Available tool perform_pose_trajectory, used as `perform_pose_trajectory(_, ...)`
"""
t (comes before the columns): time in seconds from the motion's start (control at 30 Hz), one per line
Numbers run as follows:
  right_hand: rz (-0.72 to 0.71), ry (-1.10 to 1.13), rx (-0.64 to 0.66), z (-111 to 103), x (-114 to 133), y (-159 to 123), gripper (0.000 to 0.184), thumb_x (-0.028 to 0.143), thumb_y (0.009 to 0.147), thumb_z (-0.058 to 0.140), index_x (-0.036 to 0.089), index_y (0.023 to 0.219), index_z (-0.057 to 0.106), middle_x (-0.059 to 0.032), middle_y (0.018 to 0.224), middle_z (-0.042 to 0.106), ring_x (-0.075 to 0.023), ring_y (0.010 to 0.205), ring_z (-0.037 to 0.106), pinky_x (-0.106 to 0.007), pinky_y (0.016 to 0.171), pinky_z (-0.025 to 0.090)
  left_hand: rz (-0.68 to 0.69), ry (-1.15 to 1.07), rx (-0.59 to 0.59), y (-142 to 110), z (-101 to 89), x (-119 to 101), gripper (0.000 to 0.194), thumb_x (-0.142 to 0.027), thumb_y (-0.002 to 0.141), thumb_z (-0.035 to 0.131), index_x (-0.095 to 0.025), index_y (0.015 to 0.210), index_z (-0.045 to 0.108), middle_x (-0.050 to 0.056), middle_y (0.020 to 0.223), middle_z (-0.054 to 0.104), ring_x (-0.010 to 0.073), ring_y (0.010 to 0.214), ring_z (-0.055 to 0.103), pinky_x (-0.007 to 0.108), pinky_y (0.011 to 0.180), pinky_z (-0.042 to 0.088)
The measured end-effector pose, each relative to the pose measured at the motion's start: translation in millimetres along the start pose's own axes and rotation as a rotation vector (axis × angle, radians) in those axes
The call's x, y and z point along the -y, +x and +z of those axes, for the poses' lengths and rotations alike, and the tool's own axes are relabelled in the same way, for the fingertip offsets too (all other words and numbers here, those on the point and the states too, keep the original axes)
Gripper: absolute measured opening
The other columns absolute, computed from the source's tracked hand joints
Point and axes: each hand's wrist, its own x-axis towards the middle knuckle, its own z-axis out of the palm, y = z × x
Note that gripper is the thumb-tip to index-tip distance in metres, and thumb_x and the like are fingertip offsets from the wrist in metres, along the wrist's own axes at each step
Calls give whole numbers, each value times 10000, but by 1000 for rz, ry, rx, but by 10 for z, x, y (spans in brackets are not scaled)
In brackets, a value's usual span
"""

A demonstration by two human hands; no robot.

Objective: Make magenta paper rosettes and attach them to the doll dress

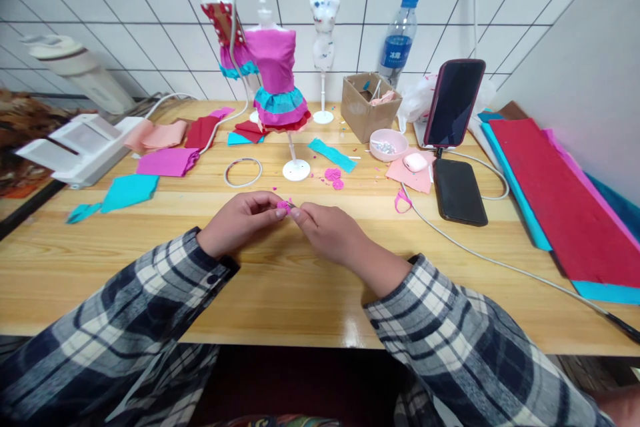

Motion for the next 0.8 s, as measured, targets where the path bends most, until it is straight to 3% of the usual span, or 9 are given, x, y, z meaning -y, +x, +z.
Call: perform_pose_trajectory(0.8,-42,20,63,-12,-54,15,415,475,952,296,203,697,478,7,699,537,-137,661,456,-264,614,292,12,31,78,-1,23,-6,233,-361,735,697,-133,779,671,0,706,652,110,652,569,233,639,456)
